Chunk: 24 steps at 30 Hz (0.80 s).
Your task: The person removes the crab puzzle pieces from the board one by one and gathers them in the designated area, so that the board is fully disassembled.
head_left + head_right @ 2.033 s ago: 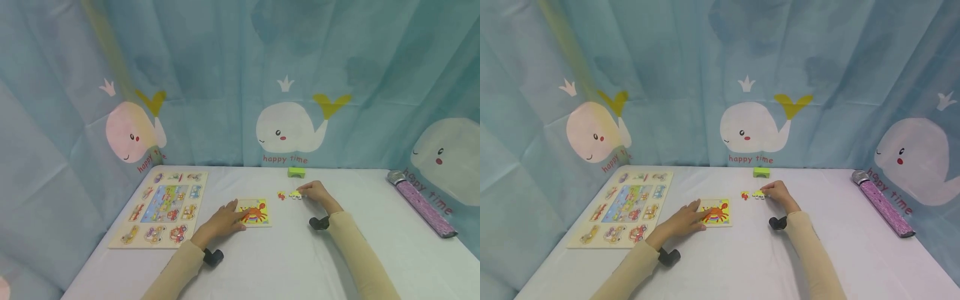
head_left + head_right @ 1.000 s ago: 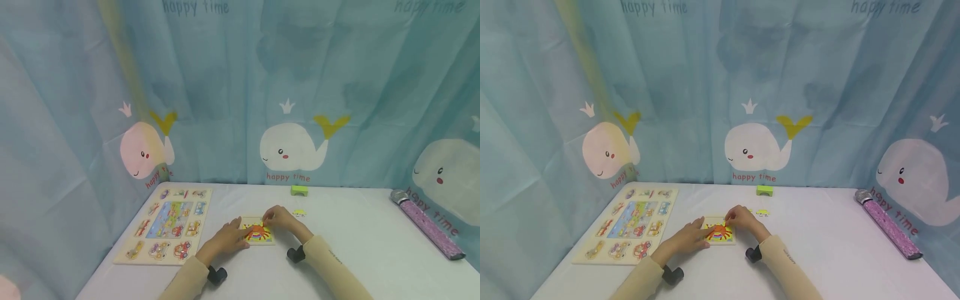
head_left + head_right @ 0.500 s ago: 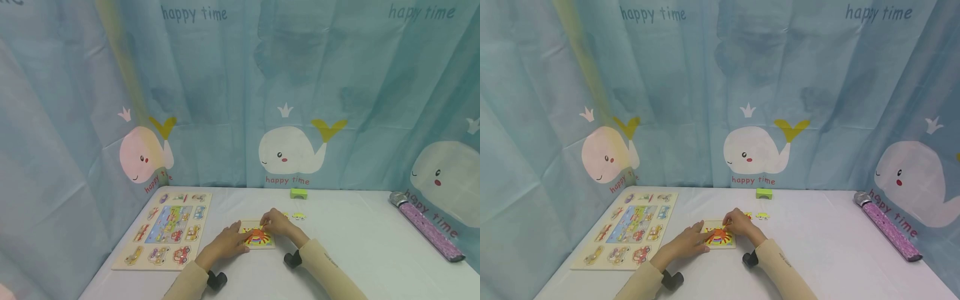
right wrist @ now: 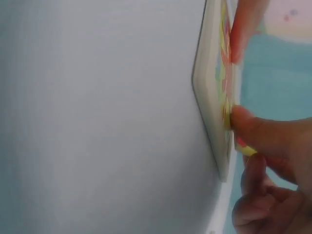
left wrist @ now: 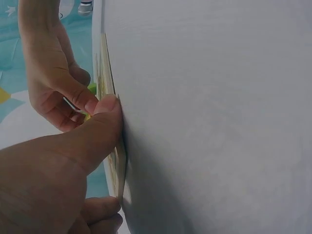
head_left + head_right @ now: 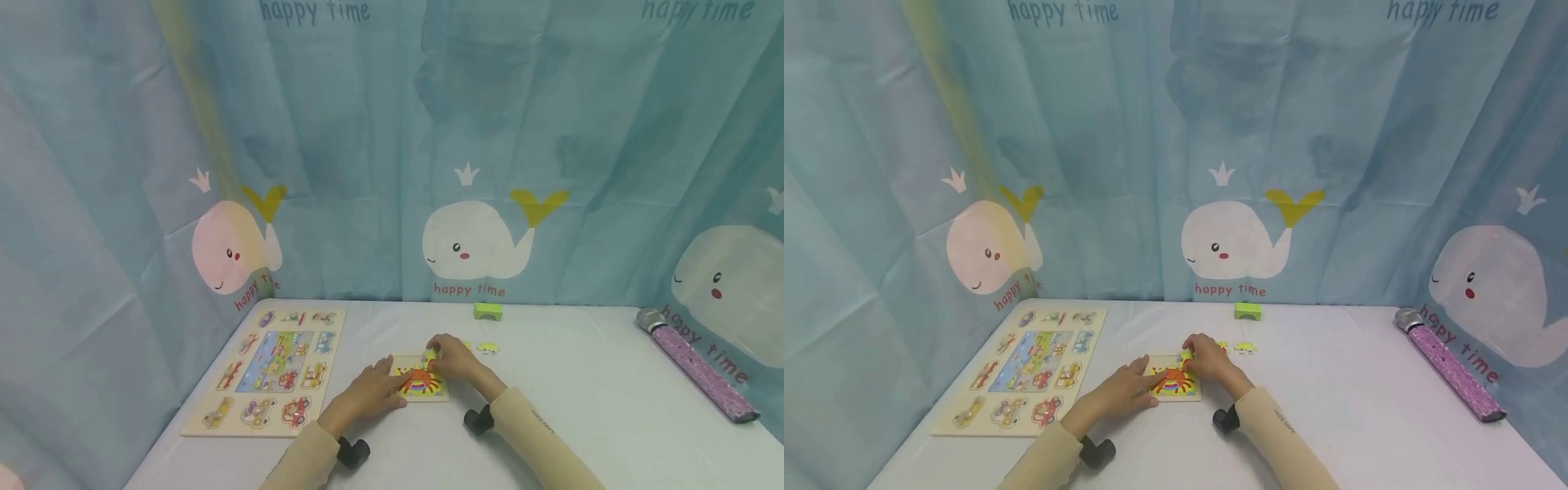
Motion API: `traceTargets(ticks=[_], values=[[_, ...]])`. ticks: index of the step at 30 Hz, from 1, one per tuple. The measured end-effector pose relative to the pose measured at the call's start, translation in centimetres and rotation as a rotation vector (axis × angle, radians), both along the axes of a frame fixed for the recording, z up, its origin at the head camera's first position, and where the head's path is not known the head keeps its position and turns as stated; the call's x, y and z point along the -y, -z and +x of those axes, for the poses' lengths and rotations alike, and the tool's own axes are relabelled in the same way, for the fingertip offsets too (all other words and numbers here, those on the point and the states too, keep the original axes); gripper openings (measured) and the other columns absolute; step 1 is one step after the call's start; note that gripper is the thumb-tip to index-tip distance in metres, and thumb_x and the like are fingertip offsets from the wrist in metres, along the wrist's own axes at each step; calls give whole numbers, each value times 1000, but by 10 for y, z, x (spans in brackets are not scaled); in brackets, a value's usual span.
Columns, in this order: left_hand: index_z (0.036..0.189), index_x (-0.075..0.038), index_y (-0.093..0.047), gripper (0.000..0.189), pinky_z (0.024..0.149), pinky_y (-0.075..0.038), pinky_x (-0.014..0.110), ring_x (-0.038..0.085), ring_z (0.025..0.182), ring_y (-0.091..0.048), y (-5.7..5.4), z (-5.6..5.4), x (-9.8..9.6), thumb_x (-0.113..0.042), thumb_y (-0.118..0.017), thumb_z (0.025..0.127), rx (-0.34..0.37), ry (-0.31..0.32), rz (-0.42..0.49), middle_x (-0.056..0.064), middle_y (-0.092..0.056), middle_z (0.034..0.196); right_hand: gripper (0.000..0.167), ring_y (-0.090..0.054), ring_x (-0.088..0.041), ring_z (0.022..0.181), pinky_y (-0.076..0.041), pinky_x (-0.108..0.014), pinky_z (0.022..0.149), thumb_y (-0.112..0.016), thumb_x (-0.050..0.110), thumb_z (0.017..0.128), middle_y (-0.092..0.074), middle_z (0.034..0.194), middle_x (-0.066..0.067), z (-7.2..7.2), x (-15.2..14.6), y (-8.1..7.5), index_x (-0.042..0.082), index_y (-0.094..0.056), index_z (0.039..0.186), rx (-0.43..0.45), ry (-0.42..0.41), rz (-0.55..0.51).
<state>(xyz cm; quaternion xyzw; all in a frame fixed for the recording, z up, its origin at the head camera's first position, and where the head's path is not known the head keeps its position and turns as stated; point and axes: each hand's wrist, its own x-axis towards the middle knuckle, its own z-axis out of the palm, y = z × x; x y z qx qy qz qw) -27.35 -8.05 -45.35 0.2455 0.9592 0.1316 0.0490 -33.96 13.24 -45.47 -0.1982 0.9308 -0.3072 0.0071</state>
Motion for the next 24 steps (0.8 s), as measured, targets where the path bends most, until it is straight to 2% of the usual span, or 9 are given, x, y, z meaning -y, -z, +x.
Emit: traceTargets(ticks=[3, 6, 11, 16, 19, 22, 24], values=[[136, -29, -45, 54, 108, -28, 53, 36, 137, -28, -1, 1, -1, -45, -57, 86, -3, 5, -9, 18, -28, 149, 21, -53, -16, 83, -47, -35, 75, -73, 13, 75, -60, 92, -2, -1, -3, -1, 12, -65, 94, 10, 5, -11], [136, -29, -45, 54, 107, -29, 54, 37, 136, -29, -1, 2, -2, -45, -58, 86, 4, 4, -1, 18, -29, 149, 12, -51, -14, 75, -45, -29, 67, -68, 10, 79, -63, 87, -1, -3, -6, -2, 14, -67, 90, -6, -16, -36], [136, -28, -46, 54, 108, -29, 54, 37, 136, -28, -2, 1, -2, -46, -58, 86, 1, 8, -4, 18, -29, 149, 10, -50, -11, 69, -43, -23, 61, -63, 9, 85, -67, 85, -1, -7, -14, -5, 13, -71, 89, -9, -23, -100], [136, -26, -46, 54, 109, -27, 53, 37, 137, -27, -2, -1, -1, -44, -58, 86, -3, 11, 2, 19, -28, 149, 9, -54, -12, 70, -47, -23, 63, -64, 12, 85, -68, 86, -2, -13, -27, -11, 8, -70, 91, 84, 47, -248], [136, -25, -46, 55, 111, -25, 52, 36, 137, -26, -3, -2, 1, -44, -58, 86, -4, 17, 4, 19, -27, 149, 15, -56, -15, 70, -49, -27, 63, -64, 17, 86, -68, 88, -7, -18, -44, -15, 6, -69, 95, 145, 99, -321], [136, -25, -45, 55, 112, -24, 50, 35, 138, -26, -2, -3, 2, -44, -57, 86, -11, 27, -2, 19, -27, 149, 26, -59, -18, 82, -50, -30, 67, -66, 27, 85, -69, 99, -9, -22, -73, -17, 8, -69, 102, 199, 204, -330], [137, -26, -45, 55, 112, -23, 49, 35, 138, -26, -2, -4, 2, -44, -57, 87, -13, 28, -6, 19, -27, 149, 34, -60, -22, 95, -51, -32, 73, -65, 34, 85, -66, 110, -11, -24, -96, -16, 9, -68, 107, 224, 271, -313]])
